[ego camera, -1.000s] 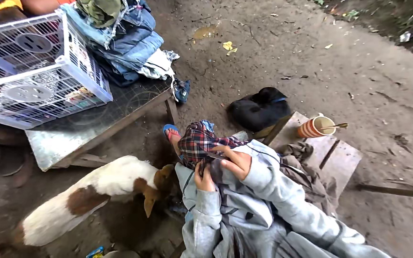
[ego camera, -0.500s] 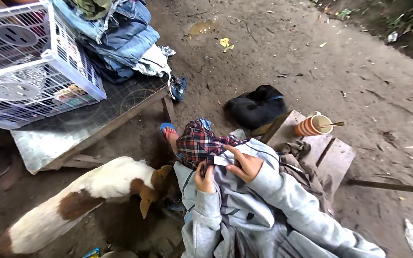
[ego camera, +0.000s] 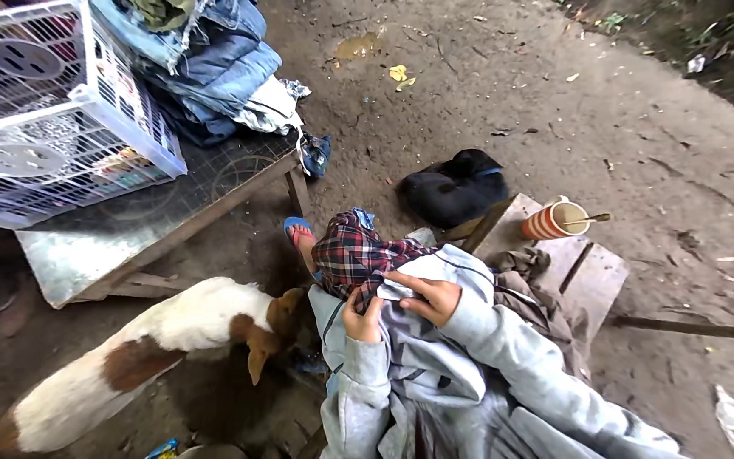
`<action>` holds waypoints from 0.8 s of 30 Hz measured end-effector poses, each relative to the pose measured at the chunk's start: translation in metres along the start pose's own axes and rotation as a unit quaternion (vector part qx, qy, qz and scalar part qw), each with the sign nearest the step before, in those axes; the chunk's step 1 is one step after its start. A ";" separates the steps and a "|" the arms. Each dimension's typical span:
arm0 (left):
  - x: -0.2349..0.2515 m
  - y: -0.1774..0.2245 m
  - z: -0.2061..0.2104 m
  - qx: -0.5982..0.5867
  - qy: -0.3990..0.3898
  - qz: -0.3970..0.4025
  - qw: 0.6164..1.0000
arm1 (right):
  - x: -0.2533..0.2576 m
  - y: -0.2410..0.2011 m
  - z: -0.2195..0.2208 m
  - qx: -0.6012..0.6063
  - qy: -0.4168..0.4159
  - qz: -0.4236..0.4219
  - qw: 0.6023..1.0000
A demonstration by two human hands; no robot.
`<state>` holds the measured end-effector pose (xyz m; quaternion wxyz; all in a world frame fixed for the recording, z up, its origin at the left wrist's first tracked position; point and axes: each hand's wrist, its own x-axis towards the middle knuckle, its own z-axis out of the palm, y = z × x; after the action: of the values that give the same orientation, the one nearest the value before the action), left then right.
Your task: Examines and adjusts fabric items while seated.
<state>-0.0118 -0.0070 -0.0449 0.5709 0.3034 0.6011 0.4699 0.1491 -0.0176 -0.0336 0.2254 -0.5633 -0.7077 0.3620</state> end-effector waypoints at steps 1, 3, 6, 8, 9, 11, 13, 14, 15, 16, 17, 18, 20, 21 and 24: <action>0.000 -0.001 0.000 0.001 -0.003 0.008 1.000 | 0.001 0.001 0.002 0.005 0.005 -0.010 1.000; 0.000 -0.002 0.000 0.008 -0.008 0.020 1.000 | 0.004 0.004 0.006 0.029 0.024 -0.033 0.999; 0.001 -0.001 -0.001 0.020 -0.018 0.018 0.999 | 0.007 0.006 0.010 0.126 0.019 -0.056 0.990; 0.000 0.000 -0.001 0.017 -0.019 0.026 0.999 | 0.006 0.003 0.009 0.198 0.005 -0.027 0.980; 0.000 0.001 0.000 0.014 -0.019 0.026 0.999 | 0.006 0.000 0.008 0.221 -0.004 -0.010 0.975; 0.000 0.003 -0.001 0.013 -0.027 0.017 0.999 | 0.006 -0.002 0.005 0.226 -0.019 -0.004 0.974; 0.003 0.004 -0.004 0.022 -0.035 0.000 0.999 | 0.006 -0.001 0.005 0.206 -0.018 -0.024 0.978; 0.003 0.005 -0.005 0.025 -0.039 -0.010 0.999 | 0.006 0.000 0.007 0.196 -0.010 -0.034 0.980; 0.004 0.006 -0.006 0.030 -0.044 -0.015 0.998 | 0.006 0.000 0.009 0.184 -0.002 -0.042 0.982; 0.004 0.007 -0.006 0.034 -0.047 -0.018 0.998 | 0.006 0.001 0.011 0.173 0.007 -0.050 0.984; 0.004 0.007 -0.005 0.033 -0.046 -0.018 0.998 | 0.006 0.002 0.013 0.158 0.014 -0.053 0.986; 0.004 0.007 -0.005 0.031 -0.045 -0.015 0.998 | 0.006 0.002 0.014 0.140 0.017 -0.053 0.989; 0.004 0.006 -0.003 0.021 -0.034 -0.008 0.999 | 0.004 0.001 0.017 0.100 0.029 -0.046 0.994; 0.004 0.006 -0.002 0.016 -0.028 -0.008 0.999 | 0.003 0.000 0.018 0.071 0.039 -0.041 0.996; 0.003 0.004 -0.001 0.005 -0.012 -0.015 1.000 | -0.001 -0.005 0.022 -0.008 0.052 -0.014 0.999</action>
<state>-0.0138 -0.0029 -0.0429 0.5833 0.3026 0.6015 0.4542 0.1301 -0.0253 -0.0437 0.2625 -0.5730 -0.7060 0.3230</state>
